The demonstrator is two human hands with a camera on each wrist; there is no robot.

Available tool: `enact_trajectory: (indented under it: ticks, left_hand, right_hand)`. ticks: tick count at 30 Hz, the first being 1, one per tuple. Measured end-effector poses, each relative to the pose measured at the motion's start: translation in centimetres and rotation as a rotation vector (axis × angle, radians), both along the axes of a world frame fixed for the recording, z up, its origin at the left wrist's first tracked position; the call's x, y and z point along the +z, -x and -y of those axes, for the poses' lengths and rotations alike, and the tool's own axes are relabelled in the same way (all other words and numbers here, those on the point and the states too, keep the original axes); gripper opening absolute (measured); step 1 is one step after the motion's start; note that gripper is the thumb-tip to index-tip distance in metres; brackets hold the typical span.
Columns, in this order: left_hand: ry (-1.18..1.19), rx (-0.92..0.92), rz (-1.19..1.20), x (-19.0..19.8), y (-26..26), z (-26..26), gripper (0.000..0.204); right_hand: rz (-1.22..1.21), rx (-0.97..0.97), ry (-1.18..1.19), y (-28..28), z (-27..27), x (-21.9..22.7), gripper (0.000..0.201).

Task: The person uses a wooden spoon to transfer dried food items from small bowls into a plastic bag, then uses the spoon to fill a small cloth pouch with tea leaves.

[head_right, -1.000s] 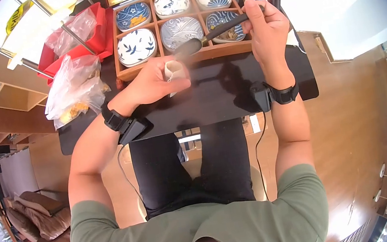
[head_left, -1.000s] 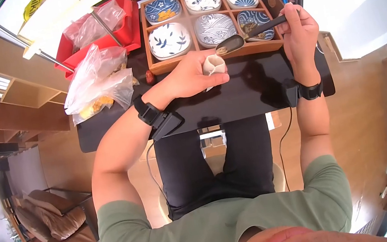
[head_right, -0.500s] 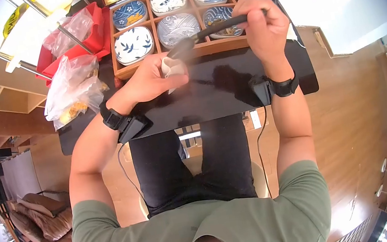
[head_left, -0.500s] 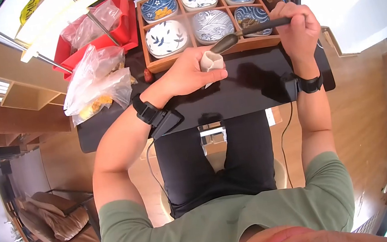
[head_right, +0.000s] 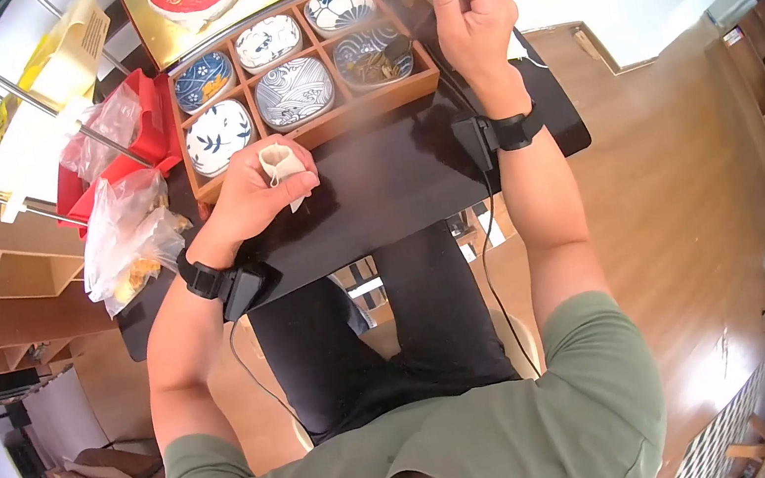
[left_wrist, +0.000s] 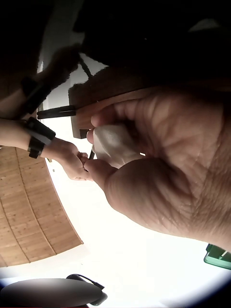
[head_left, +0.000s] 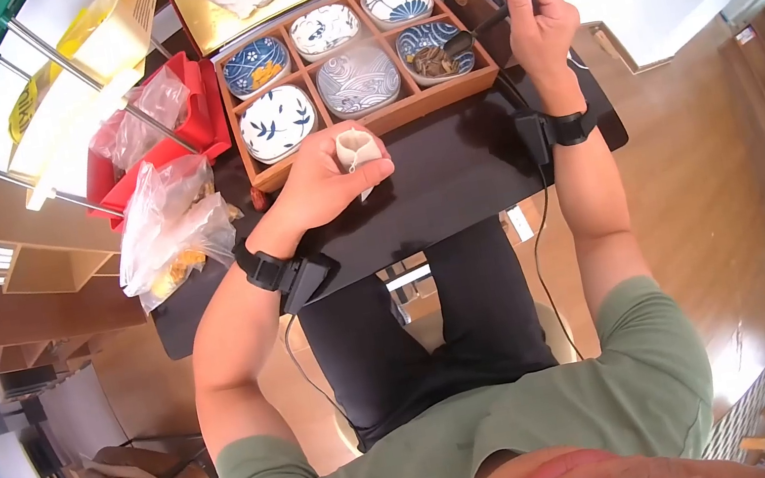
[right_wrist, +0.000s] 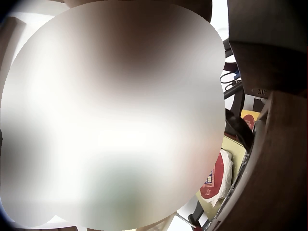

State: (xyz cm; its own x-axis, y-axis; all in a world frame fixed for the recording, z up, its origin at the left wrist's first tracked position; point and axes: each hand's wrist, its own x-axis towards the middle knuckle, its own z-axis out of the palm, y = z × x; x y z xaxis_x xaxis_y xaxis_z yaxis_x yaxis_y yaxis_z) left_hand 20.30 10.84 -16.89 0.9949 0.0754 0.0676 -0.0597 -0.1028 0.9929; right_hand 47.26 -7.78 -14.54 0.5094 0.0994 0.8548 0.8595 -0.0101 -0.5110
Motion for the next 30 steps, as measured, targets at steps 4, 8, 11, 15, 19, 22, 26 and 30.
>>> enact_trajectory:
  ticks: [4, 8, 11, 15, 19, 22, 26, 30]
  left_hand:
    - [-0.003, -0.007, 0.001, 0.0, -0.1, 0.0, 0.011]
    - [0.013, -0.01, 0.005, 0.0, 0.0, 0.1, 0.012]
    - [0.015, -0.011, 0.012, 0.0, -0.1, 0.1, 0.012]
    - [0.017, -0.014, 0.012, -0.1, -0.1, 0.1, 0.012]
    - [0.02, -0.022, 0.015, -0.2, -0.1, 0.0, 0.013]
    - [0.014, -0.023, 0.031, -0.3, -0.1, 0.0, 0.013]
    - [0.018, -0.016, 0.022, -0.2, 0.0, 0.1, 0.013]
    - [0.016, -0.015, 0.005, -0.1, 0.0, 0.1, 0.014]
  right_hand:
    - [0.083, -0.018, 0.079, 0.3, 0.1, 0.3, 0.025]
    - [0.011, 0.007, 0.114, 0.0, 0.3, 0.3, 0.027]
    - [-0.089, 0.019, 0.114, -0.6, 0.0, -0.2, 0.03]
    - [-0.221, -0.014, 0.162, -0.8, -0.4, -0.3, 0.032]
    - [-0.273, -0.05, 0.186, -1.0, -0.6, -0.6, 0.035]
    - [-0.271, -0.071, 0.174, -0.9, -0.5, -0.4, 0.035]
    - [-0.324, -0.073, 0.161, -1.3, -0.5, -0.5, 0.034]
    - [-0.309, -0.03, 0.147, -1.3, -0.6, -0.8, 0.036]
